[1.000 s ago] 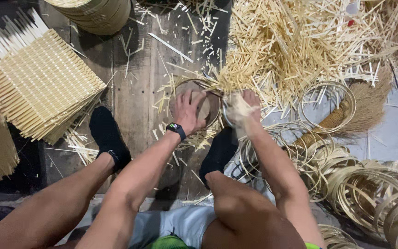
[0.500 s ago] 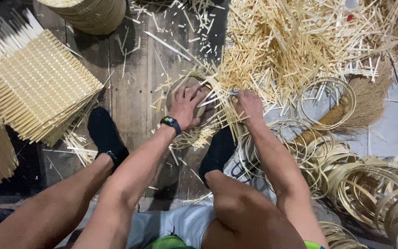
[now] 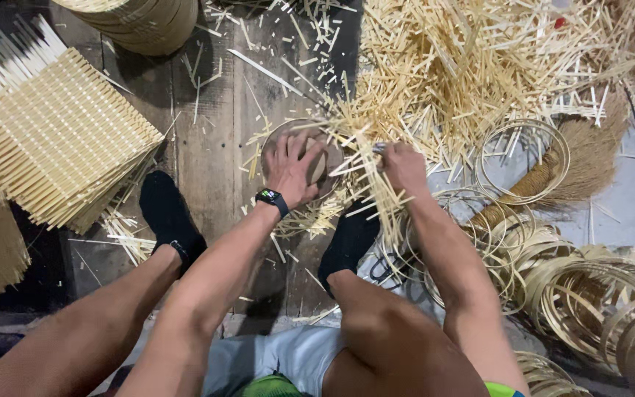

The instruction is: The person weaves and assembles bamboo baskets by hand, using a pair of shears to trim excess bamboo strips and securing circular frames to woven bamboo mats.

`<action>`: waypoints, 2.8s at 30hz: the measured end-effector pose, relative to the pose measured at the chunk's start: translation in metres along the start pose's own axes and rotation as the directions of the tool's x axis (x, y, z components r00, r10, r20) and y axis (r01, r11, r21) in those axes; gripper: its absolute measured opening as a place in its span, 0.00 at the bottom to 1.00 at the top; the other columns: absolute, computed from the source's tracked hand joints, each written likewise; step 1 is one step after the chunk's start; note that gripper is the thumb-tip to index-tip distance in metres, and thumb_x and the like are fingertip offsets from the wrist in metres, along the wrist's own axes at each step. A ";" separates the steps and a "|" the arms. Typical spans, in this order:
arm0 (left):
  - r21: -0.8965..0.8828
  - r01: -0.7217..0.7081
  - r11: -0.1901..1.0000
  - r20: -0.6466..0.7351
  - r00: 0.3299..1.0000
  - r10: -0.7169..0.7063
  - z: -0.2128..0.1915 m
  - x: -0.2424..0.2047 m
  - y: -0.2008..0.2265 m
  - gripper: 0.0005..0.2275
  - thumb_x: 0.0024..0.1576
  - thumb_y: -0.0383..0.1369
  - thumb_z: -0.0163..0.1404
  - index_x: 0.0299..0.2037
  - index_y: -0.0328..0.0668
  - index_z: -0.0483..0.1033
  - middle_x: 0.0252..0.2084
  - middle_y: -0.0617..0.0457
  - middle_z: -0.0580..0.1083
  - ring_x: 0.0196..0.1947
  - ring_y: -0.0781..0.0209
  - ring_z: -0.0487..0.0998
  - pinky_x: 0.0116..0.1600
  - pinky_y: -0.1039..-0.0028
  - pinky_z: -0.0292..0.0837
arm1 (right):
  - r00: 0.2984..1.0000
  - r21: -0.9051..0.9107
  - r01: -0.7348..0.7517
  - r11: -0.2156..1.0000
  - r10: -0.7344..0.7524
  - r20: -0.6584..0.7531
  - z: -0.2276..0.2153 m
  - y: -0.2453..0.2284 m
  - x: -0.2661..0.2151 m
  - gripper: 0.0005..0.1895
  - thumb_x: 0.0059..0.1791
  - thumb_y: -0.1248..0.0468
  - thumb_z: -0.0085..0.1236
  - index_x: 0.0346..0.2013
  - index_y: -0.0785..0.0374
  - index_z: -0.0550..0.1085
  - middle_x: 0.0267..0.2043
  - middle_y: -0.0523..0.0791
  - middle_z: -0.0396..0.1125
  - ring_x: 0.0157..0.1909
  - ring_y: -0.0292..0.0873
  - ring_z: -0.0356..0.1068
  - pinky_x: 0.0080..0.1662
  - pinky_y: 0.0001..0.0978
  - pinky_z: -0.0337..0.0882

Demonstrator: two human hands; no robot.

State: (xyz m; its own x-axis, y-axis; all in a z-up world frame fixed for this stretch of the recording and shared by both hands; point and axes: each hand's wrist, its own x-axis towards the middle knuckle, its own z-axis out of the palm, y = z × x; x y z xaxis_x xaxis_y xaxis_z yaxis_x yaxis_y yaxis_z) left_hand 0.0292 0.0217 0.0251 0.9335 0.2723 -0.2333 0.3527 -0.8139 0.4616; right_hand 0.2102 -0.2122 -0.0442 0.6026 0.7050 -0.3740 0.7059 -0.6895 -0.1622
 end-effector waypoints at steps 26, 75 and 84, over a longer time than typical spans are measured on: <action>-0.098 0.269 0.958 -0.068 0.959 -0.276 0.008 0.002 -0.011 0.50 0.42 0.57 0.66 0.75 0.58 0.53 0.71 0.34 0.52 0.64 0.26 0.57 0.67 0.43 0.57 | 0.786 0.018 -0.439 0.898 0.375 0.491 -0.054 0.160 -0.080 0.31 0.43 0.38 0.62 0.34 0.67 0.84 0.36 0.60 0.76 0.39 0.60 0.77 0.47 0.50 0.75; -0.375 0.517 0.770 0.078 0.845 -0.529 0.066 0.104 -0.047 0.19 0.47 0.50 0.66 0.37 0.45 0.81 0.45 0.49 0.81 0.52 0.48 0.79 0.63 0.49 0.66 | 0.871 0.920 -0.384 0.075 0.360 0.334 0.046 -0.060 0.006 0.07 0.45 0.68 0.67 0.32 0.71 0.81 0.26 0.46 0.75 0.23 0.36 0.74 0.25 0.29 0.77; -0.346 0.284 0.894 -0.369 0.835 -0.408 0.072 0.029 -0.108 0.11 0.61 0.36 0.55 0.42 0.34 0.84 0.42 0.36 0.80 0.44 0.39 0.80 0.50 0.56 0.74 | 0.887 0.908 -0.420 -0.016 0.206 0.414 0.050 -0.064 -0.028 0.11 0.47 0.64 0.67 0.38 0.70 0.78 0.29 0.45 0.74 0.26 0.35 0.73 0.30 0.28 0.77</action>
State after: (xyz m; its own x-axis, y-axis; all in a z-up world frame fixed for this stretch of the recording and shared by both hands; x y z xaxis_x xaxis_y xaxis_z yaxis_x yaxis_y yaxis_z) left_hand 0.0134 0.0804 -0.0926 0.6594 0.7488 -0.0674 0.6027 -0.4729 0.6427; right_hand 0.1299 -0.1963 -0.0692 0.5259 0.4145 -0.7428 -0.6019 -0.4357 -0.6693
